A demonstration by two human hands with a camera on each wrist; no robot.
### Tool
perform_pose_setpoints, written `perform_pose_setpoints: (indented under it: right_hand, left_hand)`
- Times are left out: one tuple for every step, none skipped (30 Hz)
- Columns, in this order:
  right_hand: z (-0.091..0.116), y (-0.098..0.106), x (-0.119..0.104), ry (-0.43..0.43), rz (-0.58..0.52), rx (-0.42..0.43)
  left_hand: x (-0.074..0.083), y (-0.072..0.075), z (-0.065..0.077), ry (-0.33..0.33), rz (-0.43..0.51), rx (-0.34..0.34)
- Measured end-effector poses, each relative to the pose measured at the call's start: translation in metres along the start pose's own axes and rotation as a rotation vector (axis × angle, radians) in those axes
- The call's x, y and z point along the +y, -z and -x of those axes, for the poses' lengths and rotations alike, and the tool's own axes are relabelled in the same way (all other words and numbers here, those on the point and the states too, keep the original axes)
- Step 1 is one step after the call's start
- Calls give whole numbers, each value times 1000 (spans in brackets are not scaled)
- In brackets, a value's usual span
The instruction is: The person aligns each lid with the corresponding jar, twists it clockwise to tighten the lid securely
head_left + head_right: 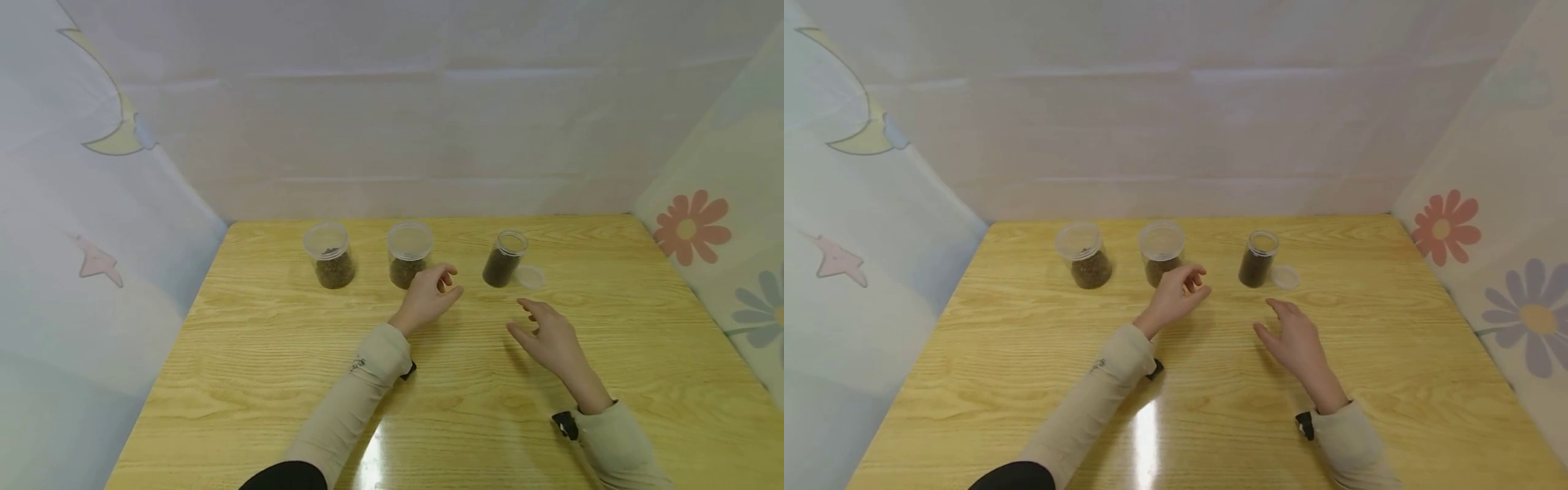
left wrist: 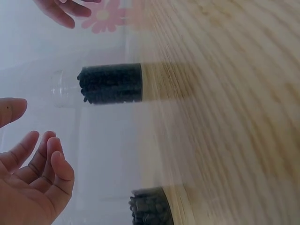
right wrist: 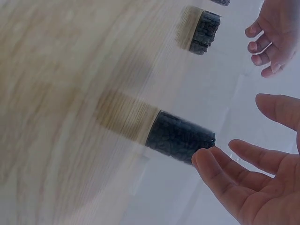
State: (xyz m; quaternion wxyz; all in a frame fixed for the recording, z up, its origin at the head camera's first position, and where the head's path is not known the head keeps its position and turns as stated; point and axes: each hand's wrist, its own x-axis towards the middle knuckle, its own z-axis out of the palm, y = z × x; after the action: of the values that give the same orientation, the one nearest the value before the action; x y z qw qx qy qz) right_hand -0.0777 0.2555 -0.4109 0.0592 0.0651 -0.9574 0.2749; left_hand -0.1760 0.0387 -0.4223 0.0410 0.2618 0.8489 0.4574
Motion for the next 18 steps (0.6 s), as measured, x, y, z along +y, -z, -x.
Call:
perform_pose_setpoints:
  right_hand:
    - [0, 0, 0, 2, 1, 2]
    - [0, 1, 0, 2, -1, 3]
    - [0, 0, 0, 2, -2, 4]
    - [0, 0, 1, 3, -2, 4]
    - [-1, 0, 1, 1, -1, 3]
    - [-1, 0, 1, 1, -2, 4]
    - [-1, 0, 2, 0, -3, 3]
    - [-1, 0, 2, -2, -4, 2]
    - [-1, 0, 3, -4, -3, 2]
    - [-1, 0, 3, -5, -2, 2]
    - [-1, 0, 3, -7, -2, 1]
    - [-1, 0, 4, -7, -1, 1]
    - [-1, -1, 4, -8, 1, 1]
    - [-1, -1, 5, -8, 3, 1]
    - [-1, -1, 5, -8, 3, 2]
    - [-1, -1, 5, -6, 4, 3]
    - [-1, -1, 5, -4, 3, 5]
    - [-1, -1, 5, 0, 5, 8]
  left_hand:
    - [0, -2, -3, -3, 11, -14]
    - [0, -3, -7, -6, 16, -25]
    - [0, -5, -10, -6, 25, -38]
    - [1, -6, -13, -9, 29, -48]
    - [1, -7, -16, -14, 28, -54]
    - [1, -9, -19, -18, 26, -60]
    - [1, -10, -22, -18, 22, -64]
    - [2, -11, -25, -12, 18, -69]
    - [2, -13, -27, -2, 23, -76]
    - [2, -14, -30, 10, 29, -82]
    - [1, -16, -32, 22, 35, -87]
    - [0, -18, -35, 38, 42, -93]
    - [0, -19, -37, 54, 52, -97]
    - [-1, -21, -39, 67, 64, -101]
    - [-2, -23, -41, 81, 70, -103]
    - [-3, -24, -43, 94, 75, -106]
    - [-3, -25, -45, 102, 75, -110]
    - [-3, -27, -47, 108, 76, -114]
